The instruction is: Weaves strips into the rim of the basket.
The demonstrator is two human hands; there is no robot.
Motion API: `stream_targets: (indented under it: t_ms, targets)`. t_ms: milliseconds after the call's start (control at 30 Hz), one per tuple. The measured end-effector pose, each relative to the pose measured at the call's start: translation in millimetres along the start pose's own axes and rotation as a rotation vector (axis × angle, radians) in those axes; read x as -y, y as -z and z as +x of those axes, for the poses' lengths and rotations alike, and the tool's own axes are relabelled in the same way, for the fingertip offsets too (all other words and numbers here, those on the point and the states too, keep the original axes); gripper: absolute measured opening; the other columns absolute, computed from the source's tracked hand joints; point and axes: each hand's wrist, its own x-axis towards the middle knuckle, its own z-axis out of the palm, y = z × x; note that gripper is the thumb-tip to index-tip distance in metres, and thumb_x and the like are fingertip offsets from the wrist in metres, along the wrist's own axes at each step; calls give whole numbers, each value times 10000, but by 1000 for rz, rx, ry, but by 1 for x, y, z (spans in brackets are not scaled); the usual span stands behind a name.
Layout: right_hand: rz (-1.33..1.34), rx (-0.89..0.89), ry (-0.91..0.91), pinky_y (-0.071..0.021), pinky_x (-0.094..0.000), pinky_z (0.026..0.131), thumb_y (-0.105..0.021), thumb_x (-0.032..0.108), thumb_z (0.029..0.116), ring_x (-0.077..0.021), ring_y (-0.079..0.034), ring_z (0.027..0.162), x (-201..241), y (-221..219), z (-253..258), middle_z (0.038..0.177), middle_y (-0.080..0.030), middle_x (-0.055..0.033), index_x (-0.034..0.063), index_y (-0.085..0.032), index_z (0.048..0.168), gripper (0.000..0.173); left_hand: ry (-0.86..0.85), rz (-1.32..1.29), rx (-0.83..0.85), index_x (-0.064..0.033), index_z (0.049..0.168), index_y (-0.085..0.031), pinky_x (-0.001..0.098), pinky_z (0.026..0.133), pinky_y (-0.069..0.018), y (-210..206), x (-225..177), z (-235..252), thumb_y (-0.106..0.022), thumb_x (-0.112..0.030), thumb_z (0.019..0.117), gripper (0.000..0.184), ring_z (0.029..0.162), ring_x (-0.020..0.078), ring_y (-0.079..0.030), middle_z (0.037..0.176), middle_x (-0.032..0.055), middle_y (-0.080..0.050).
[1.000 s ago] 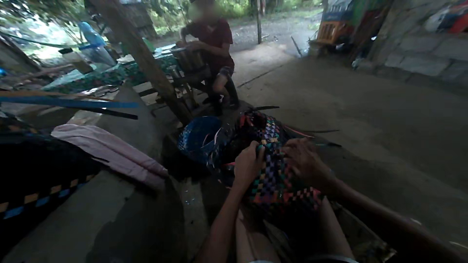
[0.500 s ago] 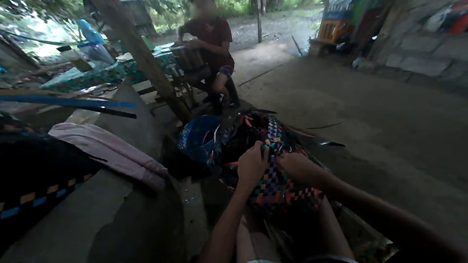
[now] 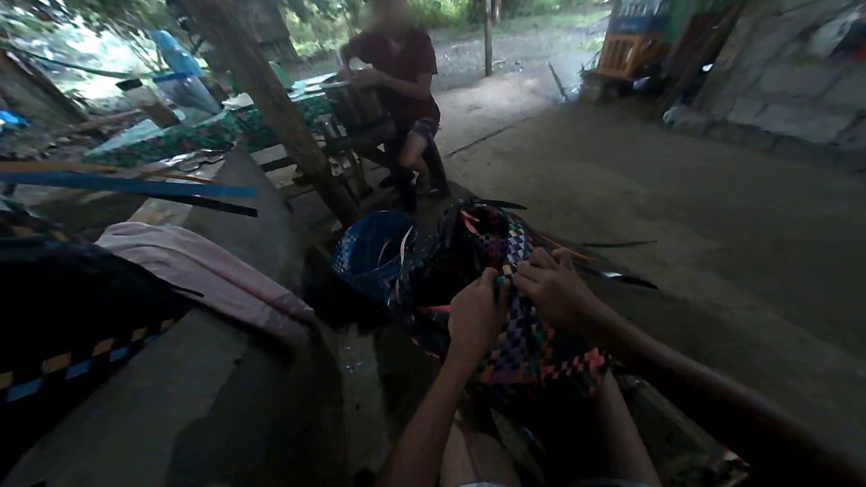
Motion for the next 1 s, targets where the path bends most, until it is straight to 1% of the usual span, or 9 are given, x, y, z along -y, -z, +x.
stream_targets:
  t_ms: [200, 267, 333, 400, 433, 667, 800, 900, 1000]
  targets:
    - [-16, -123, 47, -428, -682, 898, -695, 90, 918, -465, -628, 1084, 3, -1, -14, 1161, -697, -201, 52, -757, 1061, 160, -7, -22, -15, 13, 1308, -603, 515, 905, -521, 1, 4, 3, -451, -284, 1099, 393, 1025, 369, -687, 1100, 224, -696]
    - [-103, -256, 103, -504, -604, 803, -700, 181, 906, -426, -673, 949, 7, -9, -19, 1009, -709, -188, 46, -745, 949, 149, -15, 1, -38, 14, 1313, -604, 517, 909, -526, 0, 2, 7, -446, -285, 1098, 401, 1040, 368, -691, 1111, 225, -702]
    - [-120, -26, -10, -542, -550, 818, -699, 219, 927, -414, -698, 927, 21, -6, -23, 927, -714, -217, -47, -727, 924, 267, 4, 29, -11, 7, 1340, -587, 514, 931, -514, 0, -2, 10, -420, -295, 1105, 418, 1077, 368, -682, 1142, 223, -695]
    - [-9, 593, -318, -432, -577, 1038, -530, 167, 1064, -481, -591, 1205, 32, 23, -2, 1253, -620, -327, -142, -590, 1258, 370, 32, 52, 41, -8, 1388, -558, 517, 969, -501, 3, -8, 12, -400, -309, 1112, 438, 1129, 371, -666, 1194, 223, -683]
    - [17, 773, -389, -438, -587, 1026, -481, 103, 1072, -489, -562, 1237, 30, 31, 10, 1318, -570, -332, -139, -531, 1323, 352, 45, 65, 51, -18, 1397, -552, 514, 975, -499, 4, -11, 12, -400, -323, 1112, 445, 1141, 368, -662, 1207, 220, -680]
    - [155, 845, -51, -484, -668, 862, -519, 56, 1031, -532, -643, 1017, 58, 0, -45, 1044, -669, -329, -111, -669, 1090, 232, 84, 60, 66, -1, 1420, -528, 528, 1111, -399, 6, 6, 25, -421, -313, 1111, 451, 1256, 360, -605, 1307, 226, -645]
    - [625, 846, -353, -488, -545, 921, -497, 113, 1060, -401, -656, 1005, 55, -16, -70, 1075, -677, -286, -97, -662, 1186, 296, 24, 132, -3, 29, 1446, -507, 526, 1154, -344, -2, 12, 22, -487, -398, 1078, 564, 1310, 365, -572, 1373, 235, -614]
    - [1087, 677, -718, -526, -285, 677, -427, 227, 1103, -105, -592, 704, 48, -21, -73, 889, -621, -56, 2, -617, 1189, 306, 2, 201, -4, 37, 1484, -458, 527, 1175, -302, -6, 3, 15, -612, -544, 975, 788, 1372, 359, -511, 1453, 225, -554]
    - [1167, 554, -808, -486, -230, 603, -392, 310, 1113, -44, -549, 637, 55, -21, -68, 795, -592, 20, 37, -629, 1063, 365, 13, 176, -44, 48, 1478, -459, 520, 1167, -315, -13, 2, 12, -634, -498, 976, 762, 1361, 361, -519, 1441, 224, -562]
